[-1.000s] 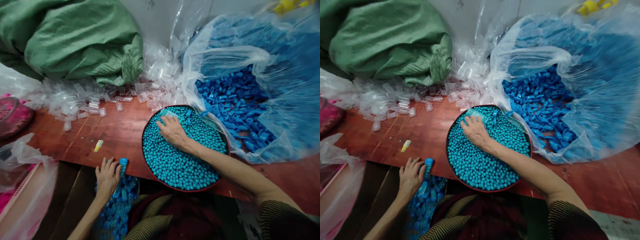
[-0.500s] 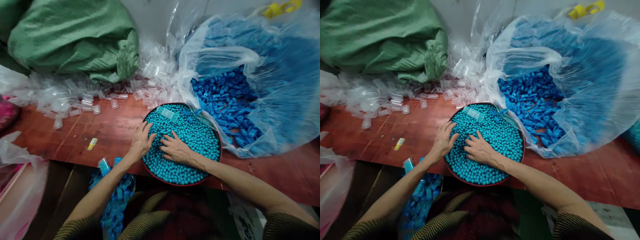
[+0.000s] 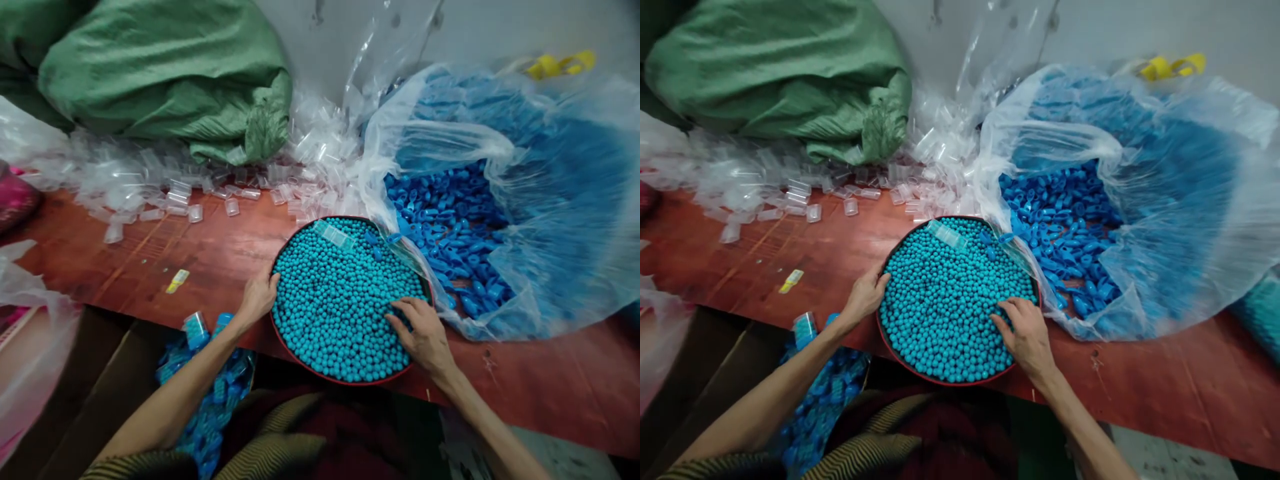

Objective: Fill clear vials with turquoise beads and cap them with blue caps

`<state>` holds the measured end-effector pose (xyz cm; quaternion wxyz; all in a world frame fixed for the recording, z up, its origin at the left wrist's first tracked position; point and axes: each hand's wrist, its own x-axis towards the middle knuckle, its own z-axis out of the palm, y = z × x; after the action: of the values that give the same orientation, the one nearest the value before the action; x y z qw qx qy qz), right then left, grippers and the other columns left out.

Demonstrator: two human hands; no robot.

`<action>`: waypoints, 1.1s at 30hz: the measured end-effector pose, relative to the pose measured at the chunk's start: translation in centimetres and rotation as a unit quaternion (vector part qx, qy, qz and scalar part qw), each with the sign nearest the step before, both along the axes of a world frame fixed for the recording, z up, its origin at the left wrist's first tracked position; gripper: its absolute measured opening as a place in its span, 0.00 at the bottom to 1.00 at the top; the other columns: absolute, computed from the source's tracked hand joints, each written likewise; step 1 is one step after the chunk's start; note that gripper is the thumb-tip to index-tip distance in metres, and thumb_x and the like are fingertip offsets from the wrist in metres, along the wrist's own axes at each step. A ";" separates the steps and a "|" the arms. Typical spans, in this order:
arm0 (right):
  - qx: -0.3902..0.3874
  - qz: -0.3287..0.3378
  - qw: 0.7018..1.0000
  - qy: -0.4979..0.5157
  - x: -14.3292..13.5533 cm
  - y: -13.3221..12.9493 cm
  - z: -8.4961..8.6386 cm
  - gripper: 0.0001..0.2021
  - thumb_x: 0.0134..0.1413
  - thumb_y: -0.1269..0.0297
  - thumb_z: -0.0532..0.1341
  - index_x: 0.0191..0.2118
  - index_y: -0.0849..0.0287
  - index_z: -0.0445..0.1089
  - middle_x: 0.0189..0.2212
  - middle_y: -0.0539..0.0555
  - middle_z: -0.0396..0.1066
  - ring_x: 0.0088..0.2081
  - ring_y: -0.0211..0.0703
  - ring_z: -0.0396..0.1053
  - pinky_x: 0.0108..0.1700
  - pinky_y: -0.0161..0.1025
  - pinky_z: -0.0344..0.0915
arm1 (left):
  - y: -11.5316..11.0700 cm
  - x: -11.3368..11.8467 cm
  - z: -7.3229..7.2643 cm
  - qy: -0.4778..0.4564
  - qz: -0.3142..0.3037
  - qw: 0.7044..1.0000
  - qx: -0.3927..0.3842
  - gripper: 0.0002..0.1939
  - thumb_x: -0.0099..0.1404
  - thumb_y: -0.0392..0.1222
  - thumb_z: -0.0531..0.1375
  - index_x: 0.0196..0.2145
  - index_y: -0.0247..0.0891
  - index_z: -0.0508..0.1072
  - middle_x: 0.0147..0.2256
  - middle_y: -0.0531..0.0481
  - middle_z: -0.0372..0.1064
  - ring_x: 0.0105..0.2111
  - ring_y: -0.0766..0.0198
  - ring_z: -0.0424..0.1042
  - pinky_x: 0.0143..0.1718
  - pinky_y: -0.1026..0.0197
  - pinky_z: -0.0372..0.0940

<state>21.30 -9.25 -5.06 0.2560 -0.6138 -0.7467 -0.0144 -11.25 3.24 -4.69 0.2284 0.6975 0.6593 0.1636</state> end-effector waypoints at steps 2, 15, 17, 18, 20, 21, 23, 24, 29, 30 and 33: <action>-0.038 -0.010 0.999 -0.018 -0.6 -0.3 -0.2 0.13 0.60 0.57 0.54 0.45 0.58 0.69 0.40 0.60 0.70 0.42 0.50 0.68 0.43 0.47 0.66 | 0.7 0.1 0.2 -0.012 -0.012 1.000 -0.006 0.23 0.64 0.42 0.48 0.55 0.34 0.66 0.47 0.43 0.72 0.46 0.52 0.72 0.49 0.51 0.65; -0.171 0.161 0.961 -0.146 -4.9 3.8 0.5 0.16 0.55 0.68 0.58 0.49 0.55 0.70 0.42 0.60 0.70 0.39 0.47 0.71 0.37 0.40 0.70 | 3.0 -0.2 0.8 -0.102 -0.115 0.988 -0.019 0.24 0.64 0.41 0.47 0.56 0.32 0.64 0.54 0.40 0.67 0.53 0.55 0.67 0.56 0.51 0.60; -0.194 0.182 0.953 -0.144 -5.7 5.9 1.9 0.16 0.56 0.67 0.57 0.50 0.53 0.70 0.46 0.59 0.70 0.39 0.44 0.73 0.37 0.38 0.71 | 4.4 -0.7 0.7 -0.118 -0.121 0.985 -0.025 0.23 0.66 0.45 0.46 0.53 0.33 0.66 0.51 0.42 0.70 0.50 0.56 0.69 0.54 0.53 0.62; -0.196 0.193 0.952 -0.132 -5.9 6.9 2.7 0.16 0.58 0.67 0.56 0.51 0.52 0.69 0.48 0.58 0.69 0.39 0.43 0.73 0.37 0.37 0.71 | 5.4 -1.1 0.6 -0.116 -0.093 0.989 -0.019 0.23 0.66 0.46 0.45 0.52 0.33 0.67 0.50 0.41 0.70 0.49 0.57 0.69 0.53 0.54 0.62; -0.187 0.209 0.956 -0.090 -6.0 8.9 4.3 0.17 0.60 0.65 0.53 0.53 0.51 0.67 0.50 0.57 0.68 0.40 0.42 0.73 0.39 0.37 0.71 | 8.1 -2.3 0.5 -0.092 0.019 0.995 0.018 0.24 0.66 0.47 0.45 0.53 0.31 0.66 0.51 0.37 0.68 0.51 0.53 0.68 0.54 0.51 0.61; -0.177 0.211 0.959 -0.066 -5.9 9.9 5.0 0.17 0.61 0.65 0.52 0.54 0.51 0.67 0.51 0.57 0.68 0.41 0.42 0.73 0.40 0.37 0.71 | 9.6 -3.2 0.5 -0.070 0.093 0.992 0.045 0.25 0.66 0.47 0.46 0.54 0.28 0.63 0.53 0.33 0.65 0.54 0.50 0.65 0.55 0.47 0.58; -0.162 0.212 0.963 -0.024 -5.6 11.9 6.1 0.16 0.62 0.64 0.52 0.53 0.52 0.67 0.49 0.56 0.70 0.42 0.42 0.73 0.43 0.38 0.70 | 12.8 -5.1 0.3 -0.022 0.240 0.966 0.096 0.28 0.66 0.47 0.47 0.57 0.25 0.60 0.58 0.25 0.55 0.59 0.42 0.56 0.57 0.39 0.52; -0.159 0.216 0.963 -0.005 -5.3 12.9 6.4 0.16 0.62 0.63 0.52 0.53 0.53 0.68 0.47 0.56 0.71 0.43 0.42 0.73 0.44 0.39 0.70 | 14.3 -6.3 0.2 0.001 0.312 0.943 0.117 0.29 0.65 0.48 0.49 0.58 0.25 0.58 0.60 0.24 0.51 0.61 0.40 0.52 0.57 0.38 0.51; -0.149 0.208 0.963 0.082 -3.8 17.9 5.9 0.14 0.59 0.63 0.54 0.48 0.57 0.69 0.41 0.56 0.73 0.39 0.42 0.72 0.43 0.40 0.70 | 20.4 -10.9 -0.7 0.017 0.403 0.909 0.105 0.31 0.66 0.48 0.48 0.60 0.20 0.53 0.60 0.18 0.48 0.62 0.37 0.49 0.57 0.35 0.47; -0.142 0.191 0.967 0.093 -3.5 18.9 5.7 0.14 0.59 0.63 0.54 0.49 0.57 0.69 0.40 0.56 0.72 0.38 0.43 0.72 0.42 0.41 0.70 | 21.5 -11.1 -1.0 0.016 0.383 0.918 0.106 0.31 0.67 0.47 0.47 0.60 0.19 0.53 0.60 0.19 0.49 0.62 0.37 0.49 0.58 0.35 0.47; -0.131 0.135 0.980 0.071 -2.7 21.9 5.1 0.19 0.56 0.62 0.56 0.54 0.57 0.65 0.42 0.57 0.70 0.39 0.45 0.71 0.40 0.42 0.69 | 24.3 -9.5 -2.1 0.002 0.310 0.946 0.095 0.27 0.67 0.47 0.48 0.57 0.25 0.59 0.56 0.26 0.60 0.59 0.43 0.57 0.58 0.43 0.51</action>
<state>18.61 12.63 0.05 0.2254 -0.5352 -0.7979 0.1617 -20.78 27.50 -6.77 0.0977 0.4777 0.8248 0.2864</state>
